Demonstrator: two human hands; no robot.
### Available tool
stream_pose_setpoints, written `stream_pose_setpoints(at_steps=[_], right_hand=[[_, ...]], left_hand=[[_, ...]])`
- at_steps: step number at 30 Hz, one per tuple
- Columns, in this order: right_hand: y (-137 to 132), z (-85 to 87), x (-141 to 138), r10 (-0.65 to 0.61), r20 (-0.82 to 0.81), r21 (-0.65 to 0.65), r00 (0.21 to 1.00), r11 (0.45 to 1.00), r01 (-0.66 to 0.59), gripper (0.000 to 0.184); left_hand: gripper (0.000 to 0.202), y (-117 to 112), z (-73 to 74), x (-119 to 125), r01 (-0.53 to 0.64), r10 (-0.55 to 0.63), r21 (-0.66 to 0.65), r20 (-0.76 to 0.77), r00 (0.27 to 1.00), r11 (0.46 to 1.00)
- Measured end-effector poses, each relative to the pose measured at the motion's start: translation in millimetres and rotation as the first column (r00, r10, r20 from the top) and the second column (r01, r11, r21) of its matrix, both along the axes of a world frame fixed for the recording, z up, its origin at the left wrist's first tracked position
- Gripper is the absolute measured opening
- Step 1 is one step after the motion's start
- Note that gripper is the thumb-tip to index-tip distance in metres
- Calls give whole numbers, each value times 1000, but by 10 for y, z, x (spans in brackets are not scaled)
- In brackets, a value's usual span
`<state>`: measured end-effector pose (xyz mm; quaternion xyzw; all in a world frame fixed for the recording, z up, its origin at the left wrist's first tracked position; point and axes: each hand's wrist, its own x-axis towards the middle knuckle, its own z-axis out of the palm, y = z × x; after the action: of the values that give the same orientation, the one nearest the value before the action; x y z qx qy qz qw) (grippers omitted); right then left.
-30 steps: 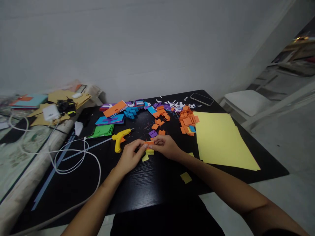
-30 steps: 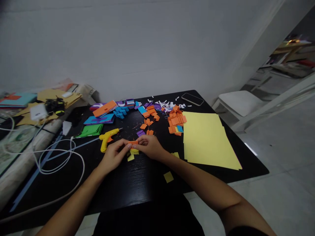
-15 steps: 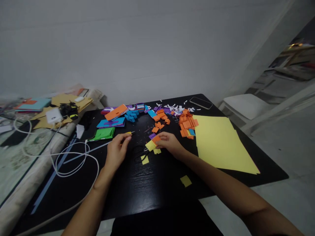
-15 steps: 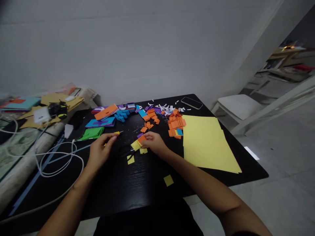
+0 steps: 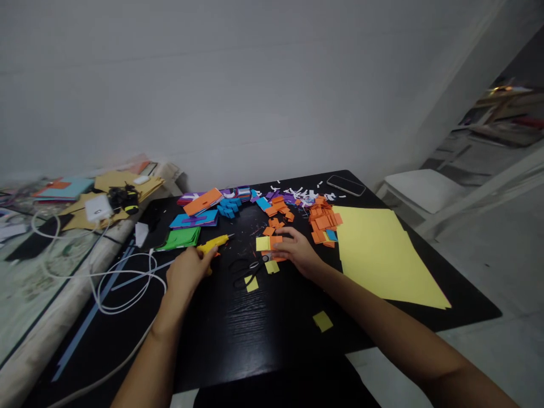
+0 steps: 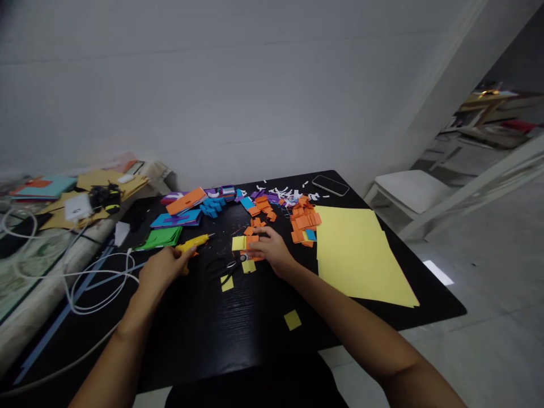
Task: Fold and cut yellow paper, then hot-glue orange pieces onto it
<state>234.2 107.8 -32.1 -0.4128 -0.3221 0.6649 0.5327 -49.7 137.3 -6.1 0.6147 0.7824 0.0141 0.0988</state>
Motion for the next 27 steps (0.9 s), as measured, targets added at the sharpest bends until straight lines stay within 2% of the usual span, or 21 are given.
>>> stream_pose_setpoints(at_steps=[3,8,11,14,17,18,20,22,24,27], right_hand=[[-7,-33,-3,4,20,69,1000,998,-6,48],[-14,-64,-23,24,60,97,998,995,-30,38],[-34,-35,-38,-6,80,116,997,993,-4,38],[-57,-5,-52,-35,85,167,996,986,21,38],[-65,-8,-62,-37,120,186,992,982,14,29],[-65,-14,-64,-30,133,184,991,983,5,25],[-64,-24,-64,-22,151,180,988,984,-6,21],[-64,-25,-61,-28,162,187,986,982,-3,19],[-66,-18,-59,-38,173,190,984,982,5,20],[-72,-6,-64,-34,158,160,987,987,9,24]], left_hand=[[71,1,-12,-26,70,-69,-37,24,997,997],[63,-4,-70,-30,99,-100,47,16,995,994],[55,-28,-68,-7,92,-101,154,53,993,984],[47,-60,-43,29,71,-140,291,222,965,954],[42,-86,-29,94,14,-220,403,468,856,915],[41,-94,-27,121,-23,-252,439,557,791,898],[43,-111,-19,174,-118,-319,486,720,617,866],[46,-133,0,215,-170,-369,496,797,478,852],[43,-160,30,238,-157,-366,470,821,438,869],[39,-195,67,255,-60,-313,373,847,430,926]])
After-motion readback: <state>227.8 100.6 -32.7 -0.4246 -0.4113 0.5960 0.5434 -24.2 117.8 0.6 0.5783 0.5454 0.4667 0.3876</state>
